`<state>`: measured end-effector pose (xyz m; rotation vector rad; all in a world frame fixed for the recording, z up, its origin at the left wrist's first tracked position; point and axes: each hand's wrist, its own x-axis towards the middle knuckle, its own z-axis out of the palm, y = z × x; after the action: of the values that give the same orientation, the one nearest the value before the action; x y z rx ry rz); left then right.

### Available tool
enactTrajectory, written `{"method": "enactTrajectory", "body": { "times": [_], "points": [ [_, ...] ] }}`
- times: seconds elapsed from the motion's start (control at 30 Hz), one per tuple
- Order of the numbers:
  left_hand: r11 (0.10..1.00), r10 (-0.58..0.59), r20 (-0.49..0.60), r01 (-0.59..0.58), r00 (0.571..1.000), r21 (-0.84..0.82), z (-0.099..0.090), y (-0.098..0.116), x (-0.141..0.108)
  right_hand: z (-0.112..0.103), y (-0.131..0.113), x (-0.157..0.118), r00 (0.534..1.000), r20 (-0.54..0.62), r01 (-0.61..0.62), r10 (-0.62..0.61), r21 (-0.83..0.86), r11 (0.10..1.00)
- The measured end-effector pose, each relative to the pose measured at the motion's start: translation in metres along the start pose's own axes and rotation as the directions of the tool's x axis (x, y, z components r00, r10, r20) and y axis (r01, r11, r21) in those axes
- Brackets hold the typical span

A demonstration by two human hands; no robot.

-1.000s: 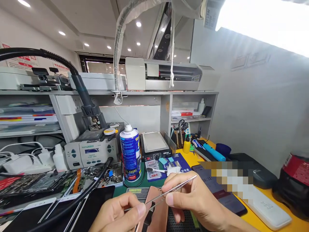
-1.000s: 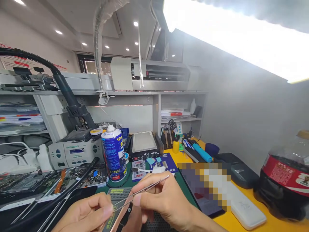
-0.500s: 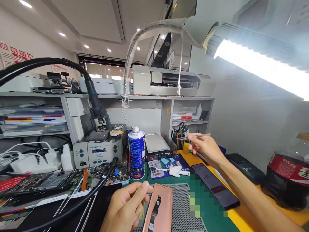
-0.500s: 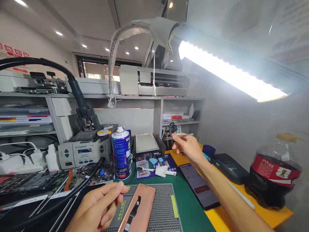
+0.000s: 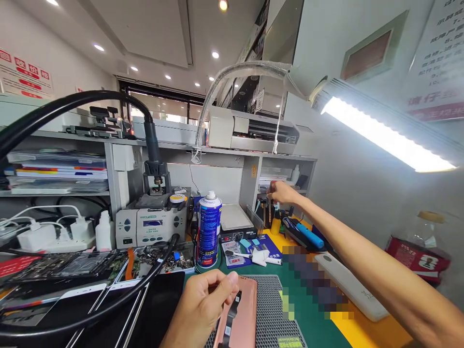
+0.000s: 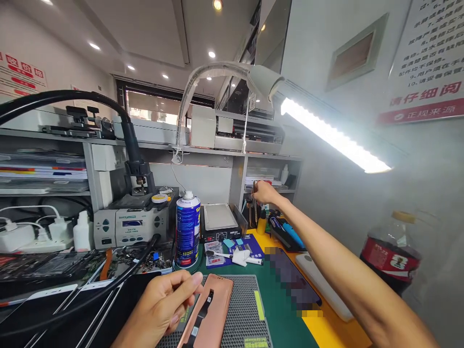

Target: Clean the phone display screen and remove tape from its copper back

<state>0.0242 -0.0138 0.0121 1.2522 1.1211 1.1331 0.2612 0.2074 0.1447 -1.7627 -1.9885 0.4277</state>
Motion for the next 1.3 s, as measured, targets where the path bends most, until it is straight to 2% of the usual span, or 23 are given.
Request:
{"method": "enactTrajectory", "body": {
  "times": [0.2,0.43,0.67,1.3],
  "points": [
    [1.0,-0.002,0.039,0.001,0.999,0.01,0.001,0.002,-0.003,0.008,0.004,0.011,0.999,0.013,-0.031,0.032,-0.057,0.998],
    [1.0,0.007,0.025,-0.007,1.0,0.015,0.003,0.007,-0.007,0.01,0.011,0.02,0.999,-0.05,-0.017,0.012,-0.09,0.996],
    [0.998,0.022,0.014,-0.023,1.0,0.067,0.001,0.001,-0.004,0.011,0.014,0.029,0.993,-0.116,-0.01,-0.008,-0.154,0.988],
    [0.994,0.036,0.052,-0.041,0.998,0.098,0.001,-0.002,-0.001,0.023,0.0,0.037,0.995,0.073,-0.042,0.064,-0.276,0.96]
  ]
}}
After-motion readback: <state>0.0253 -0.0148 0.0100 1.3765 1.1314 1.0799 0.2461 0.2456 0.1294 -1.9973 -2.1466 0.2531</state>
